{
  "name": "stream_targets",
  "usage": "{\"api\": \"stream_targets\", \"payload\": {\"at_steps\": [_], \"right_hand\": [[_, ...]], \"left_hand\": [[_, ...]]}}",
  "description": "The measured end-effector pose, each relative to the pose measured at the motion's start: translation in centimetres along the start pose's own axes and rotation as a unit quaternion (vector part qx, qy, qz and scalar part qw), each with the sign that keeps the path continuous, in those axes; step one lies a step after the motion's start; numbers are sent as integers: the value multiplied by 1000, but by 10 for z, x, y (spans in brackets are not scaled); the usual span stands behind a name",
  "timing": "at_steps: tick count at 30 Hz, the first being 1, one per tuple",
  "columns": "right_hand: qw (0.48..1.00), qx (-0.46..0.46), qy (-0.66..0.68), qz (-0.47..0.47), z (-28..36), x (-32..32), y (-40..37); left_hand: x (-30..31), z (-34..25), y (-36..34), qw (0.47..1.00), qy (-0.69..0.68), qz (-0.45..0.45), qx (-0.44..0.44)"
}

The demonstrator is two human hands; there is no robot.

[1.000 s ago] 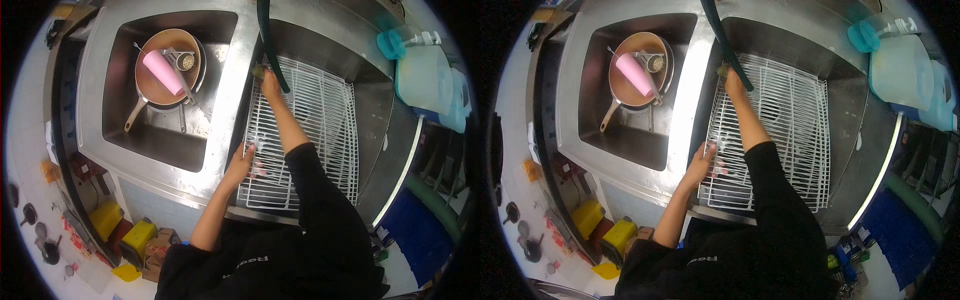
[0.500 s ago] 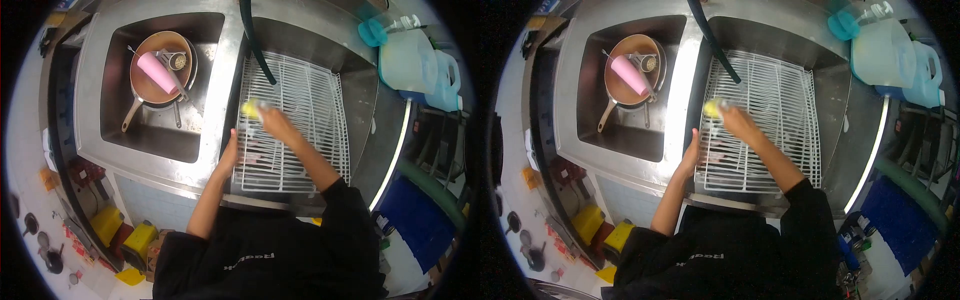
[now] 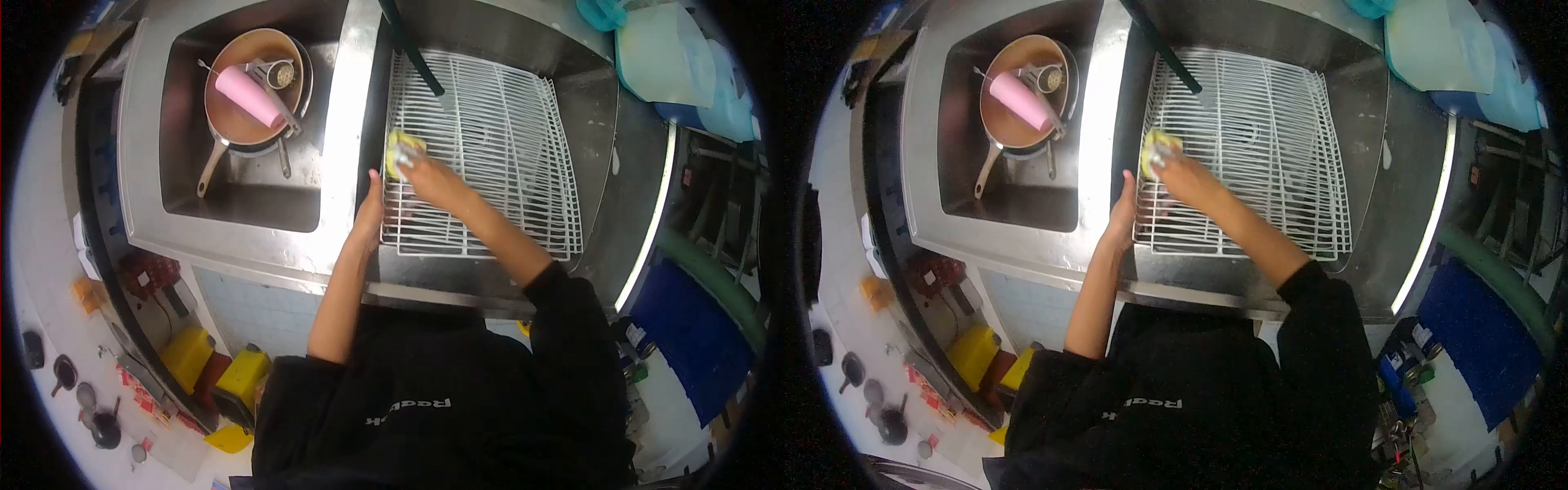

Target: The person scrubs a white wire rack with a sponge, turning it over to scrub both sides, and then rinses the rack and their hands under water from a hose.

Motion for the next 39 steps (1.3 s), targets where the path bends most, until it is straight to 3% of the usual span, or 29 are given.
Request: {"api": "stream_targets", "payload": {"at_steps": [3, 5, 6, 9, 10, 13, 15, 16, 17, 18, 19, 21, 22, 25, 26, 29, 30, 33, 34, 37, 38, 39], "right_hand": [[996, 69, 34, -37, 45, -16, -47], [992, 94, 70, -35, 70, -16, -72], [992, 92, 91, -15, 78, -15, -82], [941, 88, 305, 119, 84, -17, -102], [942, 108, 314, 47, 82, 1, -106], [901, -104, 412, 82, 42, 34, -98], [959, -86, 245, -115, 21, 33, -77], [960, -114, 217, -134, 20, 16, -61], [925, -110, 362, -33, 23, -10, -43], [973, -62, 196, -105, 40, -17, -41], [985, -12, 23, -173, 64, -22, -48], [985, 50, 81, -146, 79, -20, -73], [982, 79, 111, -129, 83, -16, -87], [964, 81, 251, -26, 71, 5, -116], [968, -3, 249, 0, 60, 7, -121], [968, -75, 238, -40, 46, 33, -106], [979, -66, 148, -125, 51, 26, -96], [988, -27, -38, -150, 70, -4, -54], [990, 3, -4, -141, 71, -5, -51], [998, -8, -2, -68, 57, -6, -67], [999, -37, -3, -31, 40, -15, -84], [992, -25, -40, -116, 15, -25, -110]], "left_hand": [[0, 4, 0, 998, -61, -19, -16], [1, 22, 15, 973, -206, 105, 22], [-13, 4, 6, 975, -206, 76, -35], [-13, 3, 4, 979, -182, 76, -50], [-16, 0, 0, 984, -156, 70, -49], [-5, 5, 0, 992, -109, 57, -33], [-14, 4, -8, 991, -126, 28, -48], [-8, 8, -5, 991, -121, 19, -47], [-5, 8, -2, 992, -116, 9, -45], [-13, 2, -5, 989, -132, 21, -60], [-17, 2, -4, 989, -136, 47, -39], [-18, 4, -4, 984, -147, 99, 7], [-22, 2, -3, 975, -146, 166, 28], [-29, -6, -8, 987, -154, 27, -43], [-27, -8, -8, 986, -151, 45, -55], [-6, 8, 4, 989, -141, 49, -24], [-6, 9, 4, 987, -144, 68, -14], [0, 11, 0, 988, -150, -28, 9], [-17, 1, -4, 986, -154, 62, -22], [-9, 5, -5, 996, -88, 26, 11], [-12, 4, 0, 990, -112, 75, -39], [-14, 1, -2, 991, -102, 73, -38]]}}
Point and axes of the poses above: each hand's wrist, its own y-axis towards the middle knuckle, its own x-axis out of the back of the hand, z = x × y, the point moved 6 cm from there along y, towards the middle knuckle, and after that the axes turned 13 degrees about z, right-handed, at the moved point
